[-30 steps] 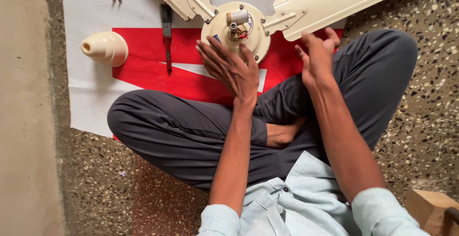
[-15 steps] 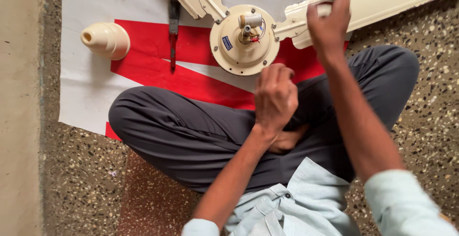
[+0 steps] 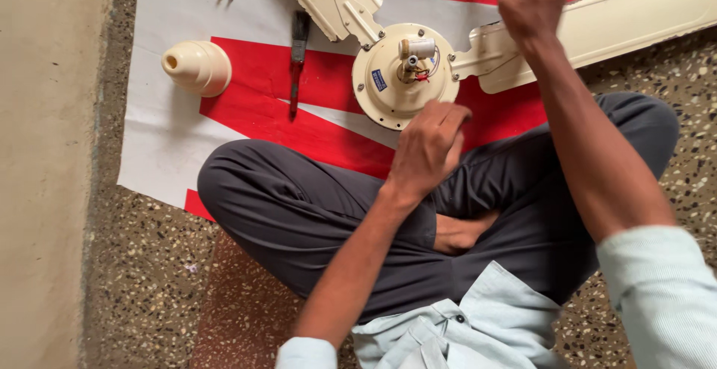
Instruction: The person sits on the floor and attaches fan blades to the motor housing using a screwdriver. They align each blade and tighten the screws to secure them in place.
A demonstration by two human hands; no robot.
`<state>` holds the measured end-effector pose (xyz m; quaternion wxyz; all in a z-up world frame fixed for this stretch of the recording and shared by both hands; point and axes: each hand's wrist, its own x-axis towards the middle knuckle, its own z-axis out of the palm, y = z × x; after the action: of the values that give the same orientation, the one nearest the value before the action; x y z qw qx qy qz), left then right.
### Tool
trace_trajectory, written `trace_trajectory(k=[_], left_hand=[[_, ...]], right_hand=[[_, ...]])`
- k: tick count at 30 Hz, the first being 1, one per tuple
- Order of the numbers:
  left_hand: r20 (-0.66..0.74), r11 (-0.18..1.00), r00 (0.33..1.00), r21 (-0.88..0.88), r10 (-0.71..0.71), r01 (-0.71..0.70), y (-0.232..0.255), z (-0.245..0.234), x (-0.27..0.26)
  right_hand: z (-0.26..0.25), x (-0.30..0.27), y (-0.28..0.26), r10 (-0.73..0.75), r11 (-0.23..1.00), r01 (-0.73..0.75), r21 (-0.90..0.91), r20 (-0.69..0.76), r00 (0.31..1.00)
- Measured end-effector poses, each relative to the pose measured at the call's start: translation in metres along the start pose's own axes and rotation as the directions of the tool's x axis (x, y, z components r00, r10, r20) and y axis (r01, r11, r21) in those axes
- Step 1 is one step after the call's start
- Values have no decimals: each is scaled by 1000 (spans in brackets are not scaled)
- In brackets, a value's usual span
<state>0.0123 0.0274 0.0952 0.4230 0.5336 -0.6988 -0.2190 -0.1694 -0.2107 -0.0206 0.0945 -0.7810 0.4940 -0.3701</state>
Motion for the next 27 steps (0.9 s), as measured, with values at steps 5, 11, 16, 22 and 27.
trace_trajectory(k=[5,11,16,22,27], left_hand=[[-188,982,981,168,-51,83,8,9,7],[-199,967,971,191,-129,168,-7,18,10],[-180,959,972,211,-150,187,-19,34,3],[-175,953,974,239,-147,187,-31,38,-4],[-181,945,979,290,-98,148,-30,40,-8]], right_hand=[[-83,-49,-62,-23,943,22,332,-1,1000],[-111,-75,-115,223,826,-205,526,30,974],[-106,-72,-120,143,859,-125,496,1,990],[-106,-70,-127,53,918,-46,394,-7,999],[-110,-68,-132,8,929,-2,369,-15,1000]])
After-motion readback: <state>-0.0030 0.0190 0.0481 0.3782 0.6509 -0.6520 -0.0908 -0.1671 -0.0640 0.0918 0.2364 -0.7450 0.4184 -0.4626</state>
